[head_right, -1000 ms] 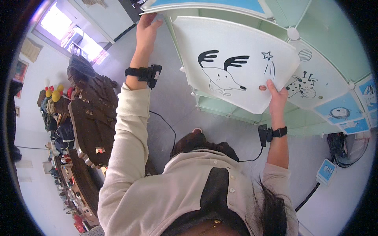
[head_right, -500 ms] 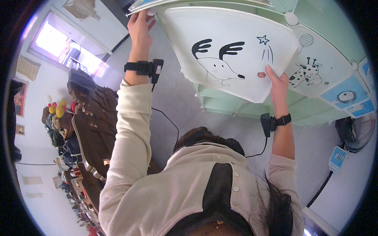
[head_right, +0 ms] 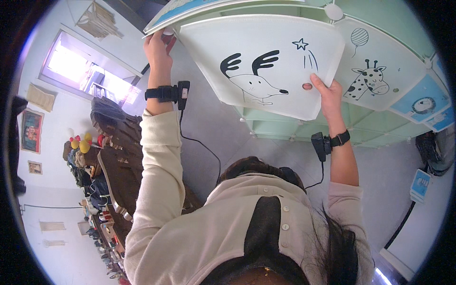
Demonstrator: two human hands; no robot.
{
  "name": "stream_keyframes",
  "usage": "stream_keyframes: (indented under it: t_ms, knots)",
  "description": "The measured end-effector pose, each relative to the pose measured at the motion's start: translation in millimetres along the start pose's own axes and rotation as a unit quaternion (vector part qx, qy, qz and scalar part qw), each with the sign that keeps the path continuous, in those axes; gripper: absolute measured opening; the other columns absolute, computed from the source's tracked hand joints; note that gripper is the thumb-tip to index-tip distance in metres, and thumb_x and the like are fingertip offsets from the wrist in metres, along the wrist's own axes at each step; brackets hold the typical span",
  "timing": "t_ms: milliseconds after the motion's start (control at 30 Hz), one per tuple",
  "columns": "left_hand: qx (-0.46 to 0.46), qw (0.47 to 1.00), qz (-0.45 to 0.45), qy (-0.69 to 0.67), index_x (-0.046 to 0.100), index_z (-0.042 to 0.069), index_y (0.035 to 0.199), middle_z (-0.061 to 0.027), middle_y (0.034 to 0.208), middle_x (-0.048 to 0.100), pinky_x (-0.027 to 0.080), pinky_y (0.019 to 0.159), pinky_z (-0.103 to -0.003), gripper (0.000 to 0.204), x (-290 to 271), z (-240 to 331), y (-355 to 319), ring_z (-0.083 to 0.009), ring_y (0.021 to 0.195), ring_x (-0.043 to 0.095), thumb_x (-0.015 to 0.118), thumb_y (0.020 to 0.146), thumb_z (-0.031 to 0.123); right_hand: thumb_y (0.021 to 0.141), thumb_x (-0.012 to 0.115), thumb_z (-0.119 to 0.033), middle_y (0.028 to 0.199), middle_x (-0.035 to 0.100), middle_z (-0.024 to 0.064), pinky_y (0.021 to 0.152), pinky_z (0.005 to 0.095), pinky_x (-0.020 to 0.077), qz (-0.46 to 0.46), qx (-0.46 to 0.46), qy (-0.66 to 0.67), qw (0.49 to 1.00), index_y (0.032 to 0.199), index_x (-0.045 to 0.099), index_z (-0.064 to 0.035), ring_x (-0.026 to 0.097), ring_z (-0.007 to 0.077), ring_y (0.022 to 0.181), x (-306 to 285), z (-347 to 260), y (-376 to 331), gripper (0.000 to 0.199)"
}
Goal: The person assembles a modular baby playpen by inserting illustrated plastic panels into a frame and securing them with white plastic connectors. They repeatedly lift, align, and snap panels into place, then walk around the structure to attach additional panels and connectors.
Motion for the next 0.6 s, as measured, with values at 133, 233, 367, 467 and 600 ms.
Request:
stream_keyframes:
  t_ms: [133, 233, 367, 467, 600]
  knots:
    - [-0.001, 1.000, 0.008, 0.005, 0.061, 0.001, 0.108, -0.0059, 0.100, 0.065, 0.054, 0.074, -0.032, 0.026, -4.8, 0.0, -0.6, -0.0166, 0.089, 0.062, 0.062, 0.087, 0.016, 0.088, 0.065, -0.016, 0.093, 0.065, 0.0061, 0.068, 0.0272, 0.0493, 0.005, -0.013, -0.004, 1.000, 0.104, 0.063, 0.0025, 0.060, 0.0128, 0.074, 0.5, -0.3, 1.3, 0.024]
    - [-0.010, 1.000, 0.000, 0.010, 0.062, 0.000, 0.107, -0.0068, 0.101, 0.065, 0.054, 0.075, -0.032, 0.025, -4.1, -1.9, -1.7, -0.0171, 0.090, 0.062, 0.062, 0.087, 0.015, 0.088, 0.065, -0.015, 0.093, 0.064, 0.0066, 0.067, 0.0280, 0.0493, 0.004, 0.009, 0.018, 1.000, 0.103, 0.063, 0.0028, 0.060, 0.0132, 0.074, 0.5, 3.9, 3.1, 0.023]
    - [-0.009, 1.000, -0.001, 0.001, 0.063, -0.001, 0.108, -0.0076, 0.102, 0.064, 0.054, 0.077, -0.034, 0.026, -2.8, -1.1, -3.2, -0.0176, 0.089, 0.062, 0.060, 0.087, 0.014, 0.089, 0.064, -0.015, 0.094, 0.064, 0.0066, 0.067, 0.0283, 0.0495, -0.018, -0.012, 0.038, 0.999, 0.103, 0.062, 0.0032, 0.059, 0.0135, 0.074, 3.7, 1.2, 5.0, 0.023]
    - [-0.008, 1.000, -0.003, -0.005, 0.062, -0.001, 0.110, -0.0077, 0.102, 0.064, 0.053, 0.078, -0.034, 0.026, -1.9, -0.5, -3.0, -0.0177, 0.090, 0.061, 0.059, 0.088, 0.013, 0.089, 0.064, -0.014, 0.094, 0.064, 0.0066, 0.067, 0.0282, 0.0498, -0.018, -0.009, 0.030, 0.999, 0.103, 0.062, 0.0033, 0.059, 0.0138, 0.073, 3.5, 2.3, 5.9, 0.022]
    - [-0.008, 1.000, 0.008, -0.011, 0.062, -0.001, 0.110, -0.0074, 0.102, 0.064, 0.053, 0.080, -0.035, 0.026, -2.0, -1.8, -1.7, -0.0178, 0.091, 0.061, 0.058, 0.088, 0.013, 0.089, 0.064, -0.014, 0.094, 0.064, 0.0073, 0.067, 0.0284, 0.0504, -0.016, -0.007, 0.021, 1.000, 0.103, 0.063, 0.0035, 0.061, 0.0146, 0.073, 2.1, 2.0, 6.2, 0.023]
Point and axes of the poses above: each hand's wrist, its own y-axis towards the middle knuckle, its own x-axis out of the palm, z = x × y, the point moved 8 cm from there along y, towards the middle knuckle
